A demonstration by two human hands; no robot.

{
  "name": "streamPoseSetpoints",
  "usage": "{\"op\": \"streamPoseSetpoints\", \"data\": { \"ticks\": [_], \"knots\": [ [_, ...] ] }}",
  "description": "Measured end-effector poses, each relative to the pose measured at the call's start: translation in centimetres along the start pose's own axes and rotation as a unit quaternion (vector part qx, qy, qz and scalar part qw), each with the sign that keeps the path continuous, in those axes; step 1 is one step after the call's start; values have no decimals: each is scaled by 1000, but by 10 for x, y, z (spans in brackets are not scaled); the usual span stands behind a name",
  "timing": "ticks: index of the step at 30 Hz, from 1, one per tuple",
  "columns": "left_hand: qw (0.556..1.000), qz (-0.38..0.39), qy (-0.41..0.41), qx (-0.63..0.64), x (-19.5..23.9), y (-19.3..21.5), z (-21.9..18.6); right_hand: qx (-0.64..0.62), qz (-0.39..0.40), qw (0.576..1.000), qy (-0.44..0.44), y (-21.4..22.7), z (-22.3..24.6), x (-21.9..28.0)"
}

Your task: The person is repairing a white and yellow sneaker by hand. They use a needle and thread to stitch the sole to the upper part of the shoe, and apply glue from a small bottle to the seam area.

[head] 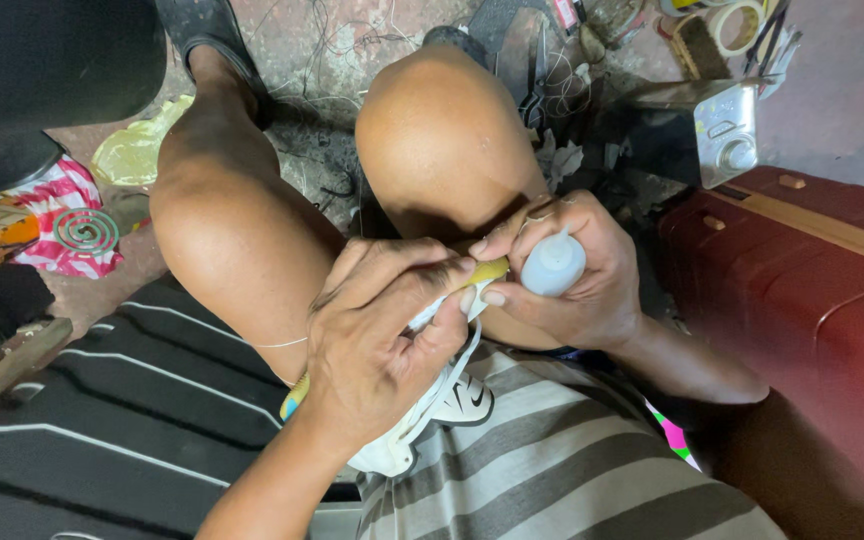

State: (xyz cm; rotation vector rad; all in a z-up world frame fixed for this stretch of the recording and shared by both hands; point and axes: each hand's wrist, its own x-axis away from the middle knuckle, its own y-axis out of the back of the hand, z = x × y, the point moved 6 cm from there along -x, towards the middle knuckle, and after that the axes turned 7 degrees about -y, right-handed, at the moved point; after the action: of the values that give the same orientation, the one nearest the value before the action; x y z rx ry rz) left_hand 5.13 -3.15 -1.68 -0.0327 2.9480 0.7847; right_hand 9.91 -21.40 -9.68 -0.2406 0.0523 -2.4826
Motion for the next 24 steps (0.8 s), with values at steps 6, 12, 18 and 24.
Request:
{"op": "streamPoseSetpoints", "data": {
  "ticks": [6, 12, 18, 24],
  "knots": [
    [1000, -4, -12, -22, 1, 3, 0, 61, 1, 998, 6, -6, 12, -6],
    [1000, -11, -4, -17, 2, 4, 4, 129, 17, 992, 9, 17, 29, -7],
    [1000, -16, 12, 1, 7, 5, 8, 286, 6, 958, 4, 44, 56, 10],
    [1000, -5, 11, 7, 11, 4, 7, 257, -25, 964, 57, 44, 83, 6]
  ]
}}
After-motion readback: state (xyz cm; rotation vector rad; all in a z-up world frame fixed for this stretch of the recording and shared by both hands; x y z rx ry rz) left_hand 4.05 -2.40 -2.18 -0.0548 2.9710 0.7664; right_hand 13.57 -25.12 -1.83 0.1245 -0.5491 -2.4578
